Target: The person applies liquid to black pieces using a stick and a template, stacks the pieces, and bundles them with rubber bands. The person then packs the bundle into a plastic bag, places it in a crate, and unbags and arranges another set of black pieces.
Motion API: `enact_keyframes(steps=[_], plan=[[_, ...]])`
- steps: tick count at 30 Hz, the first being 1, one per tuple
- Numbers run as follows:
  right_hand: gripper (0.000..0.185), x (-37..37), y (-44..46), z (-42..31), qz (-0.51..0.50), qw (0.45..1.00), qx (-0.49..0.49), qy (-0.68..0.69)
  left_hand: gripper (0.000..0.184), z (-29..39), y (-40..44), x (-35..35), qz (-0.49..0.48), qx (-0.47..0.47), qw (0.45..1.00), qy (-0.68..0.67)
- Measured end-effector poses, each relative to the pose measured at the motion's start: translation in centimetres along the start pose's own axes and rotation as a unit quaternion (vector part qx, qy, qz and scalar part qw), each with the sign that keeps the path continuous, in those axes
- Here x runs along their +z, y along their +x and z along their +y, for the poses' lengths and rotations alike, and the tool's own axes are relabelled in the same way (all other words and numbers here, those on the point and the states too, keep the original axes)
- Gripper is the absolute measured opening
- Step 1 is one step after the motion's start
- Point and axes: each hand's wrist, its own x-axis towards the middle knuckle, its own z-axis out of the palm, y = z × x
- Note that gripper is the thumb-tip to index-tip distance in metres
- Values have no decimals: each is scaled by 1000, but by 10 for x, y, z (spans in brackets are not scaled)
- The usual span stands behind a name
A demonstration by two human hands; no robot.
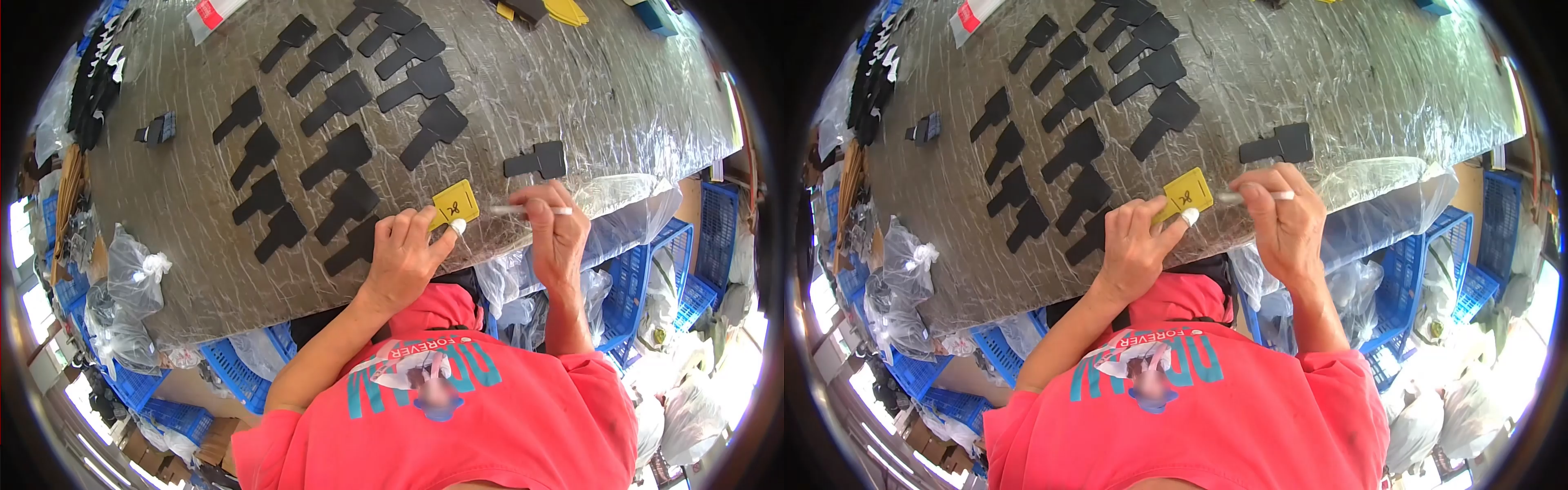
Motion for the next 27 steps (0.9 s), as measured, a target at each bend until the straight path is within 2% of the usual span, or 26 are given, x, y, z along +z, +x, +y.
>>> enact_keyframes(steps=[3,18,21,27], plan=[[5,7,3,-5,-2,998,-42,-51,36,1,0,-1,-5,-2,1000,4],[6,19,-3,3,-21,992,-92,-85,36,0,2,-3,-12,5,1000,2],[6,13,-3,3,-48,983,-105,-141,36,0,3,-4,-15,4,1000,0],[7,20,1,3,-6,980,-129,-150,35,0,3,-4,-10,7,1000,3]])
